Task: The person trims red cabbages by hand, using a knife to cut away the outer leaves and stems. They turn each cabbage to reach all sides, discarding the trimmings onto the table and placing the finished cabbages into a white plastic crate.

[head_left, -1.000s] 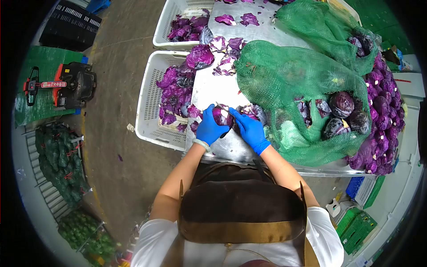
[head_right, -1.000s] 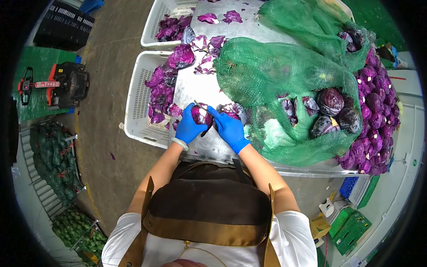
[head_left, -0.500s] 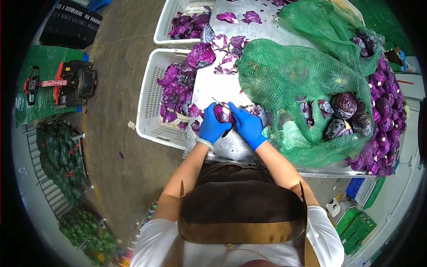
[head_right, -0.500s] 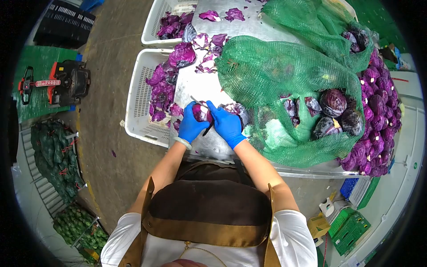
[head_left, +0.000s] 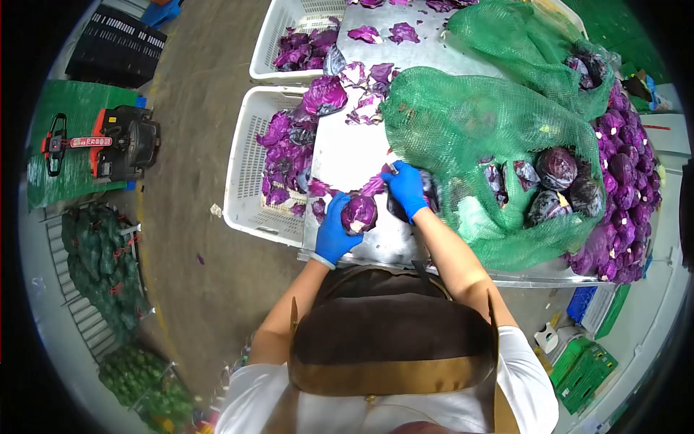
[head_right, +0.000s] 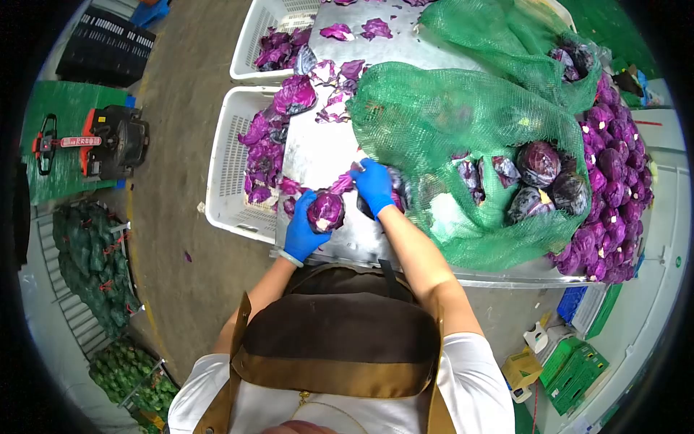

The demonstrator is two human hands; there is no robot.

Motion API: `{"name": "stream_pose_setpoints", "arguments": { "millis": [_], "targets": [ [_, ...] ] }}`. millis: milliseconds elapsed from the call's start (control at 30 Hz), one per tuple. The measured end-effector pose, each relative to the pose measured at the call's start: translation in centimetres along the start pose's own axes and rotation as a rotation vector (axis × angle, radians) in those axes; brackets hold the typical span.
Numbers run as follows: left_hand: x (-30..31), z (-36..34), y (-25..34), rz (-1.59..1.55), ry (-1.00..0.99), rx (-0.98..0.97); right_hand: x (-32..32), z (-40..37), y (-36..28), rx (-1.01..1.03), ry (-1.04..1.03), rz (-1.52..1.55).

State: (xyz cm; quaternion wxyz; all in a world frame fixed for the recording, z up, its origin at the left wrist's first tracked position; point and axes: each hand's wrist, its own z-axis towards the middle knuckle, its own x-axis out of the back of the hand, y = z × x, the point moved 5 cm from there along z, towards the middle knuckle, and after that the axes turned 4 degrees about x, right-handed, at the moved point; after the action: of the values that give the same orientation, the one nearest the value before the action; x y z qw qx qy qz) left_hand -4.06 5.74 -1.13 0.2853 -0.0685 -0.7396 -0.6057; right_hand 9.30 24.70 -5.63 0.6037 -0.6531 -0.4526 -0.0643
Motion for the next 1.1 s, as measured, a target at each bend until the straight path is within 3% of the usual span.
{"name": "stream_pose_setpoints", "arguments": {
  "millis": [100, 200, 333, 500, 533, 767, 933, 1033, 1067, 1100],
  "targets": [
    [0.4, -0.5, -0.2, 0.117, 0.069, 0.031, 0.7, -1.6, -1.6, 0.057, -0.032, 0.043],
    [1.8, -0.6, 1.8, 0.066, 0.003, 0.045, 3.6, -5.3, -6.1, 0.24, 0.089, -0.065],
    [2.6, -0.4, 3.4, 0.193, -0.049, 0.012, 1.0, -8.4, -4.1, 0.074, -0.174, 0.208],
    [2.7, -0.2, 4.0, 0.436, -0.091, -0.05, -0.7, -8.8, -2.2, 0.064, -0.182, 0.356],
    [2.7, -0.2, 3.7, 0.453, -0.013, -0.175, -0.7, -8.7, -2.3, 0.067, -0.201, 0.356],
    [2.9, 0.1, 3.1, 0.464, -0.079, -0.248, -1.1, -8.6, -1.6, 0.059, -0.249, 0.384],
    [2.6, 0.3, 1.6, 0.481, 0.069, -0.301, -1.1, -8.6, -2.4, 0.069, -0.256, 0.396],
    [4.2, 1.7, -0.4, 0.141, 0.08, 0.087, -1.0, -8.9, -2.9, 0.18, -0.257, 0.324],
    [4.9, 2.2, -1.3, 0.05, 0.123, 0.314, -0.8, -9.1, -2.9, 0.191, -0.27, 0.334],
    [3.9, 2.3, -5.9, -0.332, 0.245, 0.442, -0.8, -9.3, -3.1, 0.204, -0.287, 0.343]
  ]
}}
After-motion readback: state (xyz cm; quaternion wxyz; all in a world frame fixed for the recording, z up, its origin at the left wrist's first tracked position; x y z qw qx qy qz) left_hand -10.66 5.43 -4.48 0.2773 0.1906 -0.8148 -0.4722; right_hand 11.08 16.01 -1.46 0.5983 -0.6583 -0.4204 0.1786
